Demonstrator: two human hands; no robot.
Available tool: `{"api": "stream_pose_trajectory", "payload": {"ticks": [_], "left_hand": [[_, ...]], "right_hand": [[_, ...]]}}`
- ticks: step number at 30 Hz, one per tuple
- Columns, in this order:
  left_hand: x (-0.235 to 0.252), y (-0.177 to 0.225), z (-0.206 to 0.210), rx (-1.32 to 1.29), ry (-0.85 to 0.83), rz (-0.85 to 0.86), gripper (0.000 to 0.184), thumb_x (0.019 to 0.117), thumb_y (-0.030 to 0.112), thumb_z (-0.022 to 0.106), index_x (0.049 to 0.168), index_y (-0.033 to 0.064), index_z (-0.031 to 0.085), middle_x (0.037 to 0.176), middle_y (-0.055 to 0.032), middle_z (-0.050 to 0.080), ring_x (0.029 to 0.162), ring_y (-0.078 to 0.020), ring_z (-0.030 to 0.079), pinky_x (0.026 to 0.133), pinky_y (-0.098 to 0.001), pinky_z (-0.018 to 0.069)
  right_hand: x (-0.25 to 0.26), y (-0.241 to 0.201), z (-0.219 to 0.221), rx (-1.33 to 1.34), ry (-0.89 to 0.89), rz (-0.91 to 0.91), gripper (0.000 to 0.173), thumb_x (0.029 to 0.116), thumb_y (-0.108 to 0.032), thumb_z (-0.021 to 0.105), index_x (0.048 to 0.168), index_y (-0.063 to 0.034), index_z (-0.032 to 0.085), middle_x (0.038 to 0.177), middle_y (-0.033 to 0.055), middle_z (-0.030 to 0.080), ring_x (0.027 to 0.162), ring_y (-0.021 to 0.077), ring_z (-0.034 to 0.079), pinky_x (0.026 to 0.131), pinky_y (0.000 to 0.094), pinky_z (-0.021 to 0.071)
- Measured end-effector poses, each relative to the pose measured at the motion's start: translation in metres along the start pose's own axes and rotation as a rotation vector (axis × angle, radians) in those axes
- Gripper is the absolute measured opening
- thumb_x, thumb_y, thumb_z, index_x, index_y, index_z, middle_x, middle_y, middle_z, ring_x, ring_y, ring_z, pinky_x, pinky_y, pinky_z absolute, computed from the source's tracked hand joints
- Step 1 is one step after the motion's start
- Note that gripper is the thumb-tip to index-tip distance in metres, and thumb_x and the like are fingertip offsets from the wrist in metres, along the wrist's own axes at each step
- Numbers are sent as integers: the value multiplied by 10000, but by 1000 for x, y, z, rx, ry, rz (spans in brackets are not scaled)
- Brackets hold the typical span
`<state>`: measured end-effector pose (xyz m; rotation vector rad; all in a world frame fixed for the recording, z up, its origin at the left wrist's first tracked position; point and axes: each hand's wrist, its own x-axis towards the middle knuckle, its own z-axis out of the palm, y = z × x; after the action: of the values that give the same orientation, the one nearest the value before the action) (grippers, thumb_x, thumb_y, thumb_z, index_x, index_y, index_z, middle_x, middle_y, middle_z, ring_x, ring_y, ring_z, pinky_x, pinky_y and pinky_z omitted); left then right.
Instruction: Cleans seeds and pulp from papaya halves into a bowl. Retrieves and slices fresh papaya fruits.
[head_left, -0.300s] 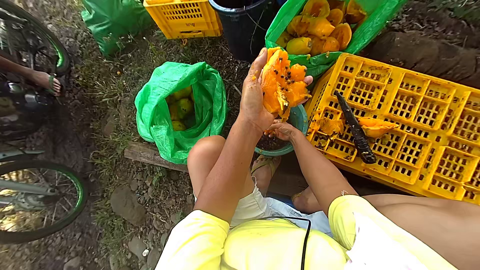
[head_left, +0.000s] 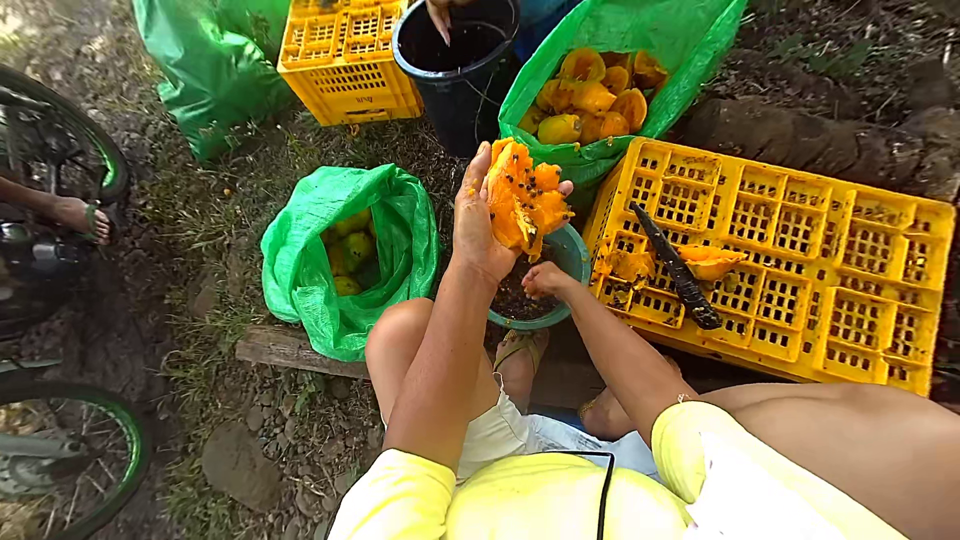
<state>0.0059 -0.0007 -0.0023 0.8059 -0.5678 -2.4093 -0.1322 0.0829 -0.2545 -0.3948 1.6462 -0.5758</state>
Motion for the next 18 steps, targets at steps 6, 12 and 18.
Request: {"api": "stream_pose_trajectory", "payload": {"ticks": [6, 12, 18], "left_hand": [[10, -2, -8, 22, 32, -7, 618, 1064, 583, 276, 1413, 112, 471, 1265, -187, 625, 1150, -360, 636, 942, -567, 541], [23, -12, -16, 78, 35, -47, 654, 1060, 607, 259, 1386, 93, 499, 1188, -185, 655, 1085, -354, 658, 904, -553, 557], [37, -22, -22, 99, 20, -94, 631, 1067, 594, 255, 1368, 102, 511, 1148, -171, 667, 1042, -338, 675, 854, -530, 577]], "right_hand": [[-21, -30, -46, 364, 150, 19, 316, 1063, -37, 423, 1364, 25, 499, 1096, 164, 617, 870, 208, 637, 779, 339, 557], [-47, -156, -125, 861, 443, -438, 352, 1041, -25, 504, 1379, 40, 432, 1209, 182, 606, 975, 231, 693, 835, 328, 612], [-71, -179, -127, 690, 519, -656, 267, 1027, -50, 600, 1277, 37, 565, 1111, 122, 639, 933, 151, 659, 827, 265, 565]]}}
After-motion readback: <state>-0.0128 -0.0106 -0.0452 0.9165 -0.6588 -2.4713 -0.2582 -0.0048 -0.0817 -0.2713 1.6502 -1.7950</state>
